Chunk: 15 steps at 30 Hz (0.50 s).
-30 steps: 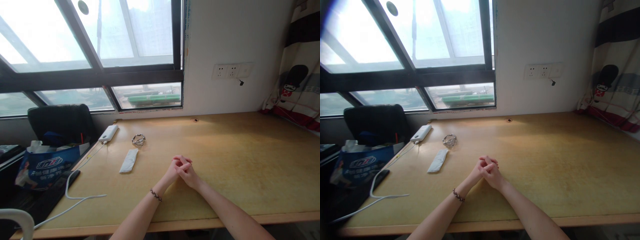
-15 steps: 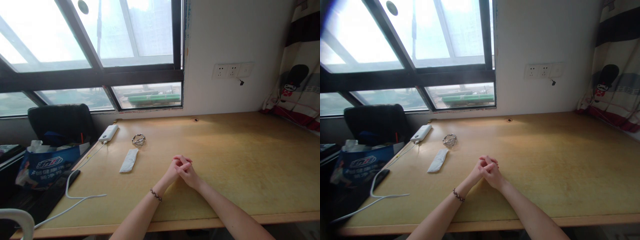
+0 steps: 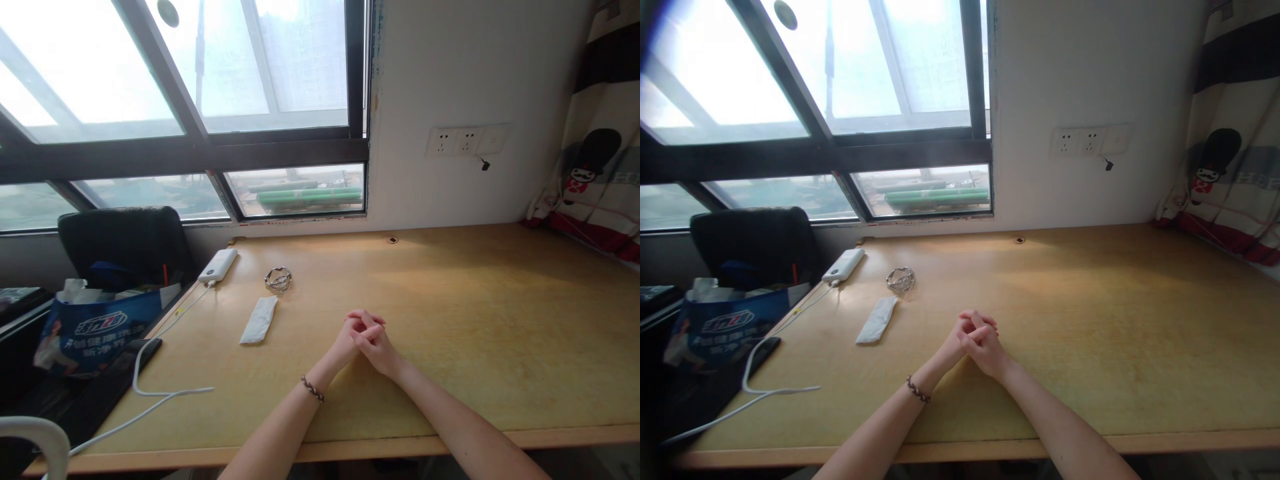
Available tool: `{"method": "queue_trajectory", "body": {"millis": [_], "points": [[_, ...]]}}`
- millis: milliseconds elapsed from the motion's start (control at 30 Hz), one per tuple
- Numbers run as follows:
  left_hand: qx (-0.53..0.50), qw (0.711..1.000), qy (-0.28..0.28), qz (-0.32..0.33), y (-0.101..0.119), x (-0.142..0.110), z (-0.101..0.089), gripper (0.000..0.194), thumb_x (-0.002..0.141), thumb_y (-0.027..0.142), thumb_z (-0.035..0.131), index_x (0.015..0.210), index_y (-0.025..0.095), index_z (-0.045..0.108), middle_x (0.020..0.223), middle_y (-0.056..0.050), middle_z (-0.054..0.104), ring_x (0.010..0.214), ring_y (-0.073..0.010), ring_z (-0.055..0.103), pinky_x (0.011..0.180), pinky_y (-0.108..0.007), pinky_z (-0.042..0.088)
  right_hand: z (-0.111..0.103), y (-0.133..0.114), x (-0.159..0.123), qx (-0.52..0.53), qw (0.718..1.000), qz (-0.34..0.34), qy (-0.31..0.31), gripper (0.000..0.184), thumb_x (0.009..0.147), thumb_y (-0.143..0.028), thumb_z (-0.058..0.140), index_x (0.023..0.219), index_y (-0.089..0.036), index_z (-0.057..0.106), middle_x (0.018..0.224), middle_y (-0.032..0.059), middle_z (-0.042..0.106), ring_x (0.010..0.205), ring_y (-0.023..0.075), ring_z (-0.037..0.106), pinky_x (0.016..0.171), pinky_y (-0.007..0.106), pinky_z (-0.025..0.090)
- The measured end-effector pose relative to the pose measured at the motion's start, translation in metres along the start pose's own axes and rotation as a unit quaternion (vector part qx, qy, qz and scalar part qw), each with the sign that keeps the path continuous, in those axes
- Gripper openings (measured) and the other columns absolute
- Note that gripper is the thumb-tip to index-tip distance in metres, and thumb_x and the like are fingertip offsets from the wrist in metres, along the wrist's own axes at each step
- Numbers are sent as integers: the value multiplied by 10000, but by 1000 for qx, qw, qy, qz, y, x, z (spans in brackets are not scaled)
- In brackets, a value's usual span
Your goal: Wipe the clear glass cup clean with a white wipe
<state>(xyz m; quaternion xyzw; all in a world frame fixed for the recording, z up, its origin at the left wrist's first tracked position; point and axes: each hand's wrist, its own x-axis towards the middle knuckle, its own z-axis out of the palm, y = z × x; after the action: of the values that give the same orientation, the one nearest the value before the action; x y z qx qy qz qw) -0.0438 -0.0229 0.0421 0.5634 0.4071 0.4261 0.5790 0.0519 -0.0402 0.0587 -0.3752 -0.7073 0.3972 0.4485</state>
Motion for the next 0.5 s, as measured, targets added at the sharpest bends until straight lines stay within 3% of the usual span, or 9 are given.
{"method": "queue_trajectory", "body": {"millis": [500], "points": [[20,1000,9,1,2,0,1,206,652,277,547,811,150,583,898,-78,614,878,-217,576,755,-287,458,1,2,0,-7,1000,3,1,296,789,-254,461,1081,-213,480,972,32,552,897,166,528,785,286,439]]}}
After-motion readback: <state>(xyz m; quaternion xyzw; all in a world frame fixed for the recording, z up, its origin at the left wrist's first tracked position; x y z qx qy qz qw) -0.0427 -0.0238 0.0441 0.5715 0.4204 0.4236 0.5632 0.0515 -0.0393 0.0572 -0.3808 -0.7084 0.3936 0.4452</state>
